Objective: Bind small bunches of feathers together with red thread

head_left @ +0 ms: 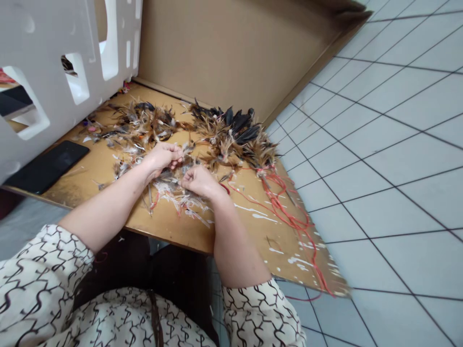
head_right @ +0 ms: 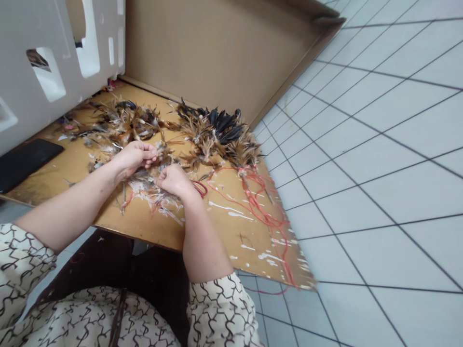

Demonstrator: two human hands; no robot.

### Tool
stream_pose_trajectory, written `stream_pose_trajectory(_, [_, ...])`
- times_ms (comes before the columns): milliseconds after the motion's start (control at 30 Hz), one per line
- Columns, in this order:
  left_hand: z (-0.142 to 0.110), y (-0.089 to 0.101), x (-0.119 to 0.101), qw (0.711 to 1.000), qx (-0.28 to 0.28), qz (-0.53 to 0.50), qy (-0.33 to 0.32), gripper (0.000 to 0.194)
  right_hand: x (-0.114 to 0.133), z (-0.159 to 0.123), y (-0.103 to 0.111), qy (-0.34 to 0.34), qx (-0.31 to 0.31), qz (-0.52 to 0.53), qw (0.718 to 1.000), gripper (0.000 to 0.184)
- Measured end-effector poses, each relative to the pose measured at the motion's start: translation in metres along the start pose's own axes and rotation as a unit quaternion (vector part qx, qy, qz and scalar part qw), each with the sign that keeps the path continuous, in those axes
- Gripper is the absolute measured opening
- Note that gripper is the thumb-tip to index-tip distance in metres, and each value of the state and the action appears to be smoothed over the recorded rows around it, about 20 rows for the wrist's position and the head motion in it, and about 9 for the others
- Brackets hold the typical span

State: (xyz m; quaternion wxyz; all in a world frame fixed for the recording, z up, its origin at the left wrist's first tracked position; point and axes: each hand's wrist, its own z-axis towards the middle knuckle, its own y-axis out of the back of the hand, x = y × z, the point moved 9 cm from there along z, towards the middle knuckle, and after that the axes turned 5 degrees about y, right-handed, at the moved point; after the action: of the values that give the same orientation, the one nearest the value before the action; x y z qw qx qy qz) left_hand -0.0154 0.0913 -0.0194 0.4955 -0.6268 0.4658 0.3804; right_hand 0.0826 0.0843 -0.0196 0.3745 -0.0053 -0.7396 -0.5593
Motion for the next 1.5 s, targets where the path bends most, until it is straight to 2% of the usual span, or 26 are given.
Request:
stream_pose_trajectory(100, [0.000, 0.001, 0.000, 1.000, -0.005, 0.000, 0.000, 0.028, -0.002, 0.001, 0.001, -0.011, -0.009, 0.033, 0.999, 0.013])
stream_pose_trajectory(233, [0.000, 0.002, -0.001, 1.000, -0.011, -0.009, -0.006, 0.026, -0.014, 0.001, 0.018, -0.033, -0.110, 0.131, 0.985, 0.010])
stream_pose_trajectory(333, [0.000, 0.003, -0.001, 1.000, -0.014, -0.017, -0.010, 0.027, -0.023, 0.000, 0.030, -0.047, -0.196, 0.238, 0.950, 0.008])
stream_pose_trajectory(433, [0.000, 0.003, -0.002, 1.000, -0.013, -0.019, -0.013, 0.028, -0.028, 0.000, 0.032, -0.048, -0.230, 0.336, 0.912, 0.009])
stream_pose_trajectory(567, [0.001, 0.000, 0.001, 1.000, -0.001, -0.009, -0.006, 0.028, -0.025, 0.002, 0.030, -0.029, -0.231, 0.410, 0.882, 0.007])
stream_pose_trajectory(967, [-0.003, -0.008, 0.002, 1.000, 0.012, 0.021, 0.000, 0.032, -0.023, 0.005, 0.028, 0.019, -0.232, 0.477, 0.847, 0.015])
stream_pose_trajectory(1200, [-0.006, -0.013, 0.002, 0.999, 0.030, 0.022, 0.002, 0.029, -0.022, 0.008, 0.023, 0.016, -0.213, 0.470, 0.856, 0.020])
stream_pose_trajectory(1500, [-0.003, -0.013, 0.006, 0.999, 0.045, 0.012, 0.017, 0.022, -0.024, 0.009, 0.022, 0.011, -0.219, 0.481, 0.849, 0.023])
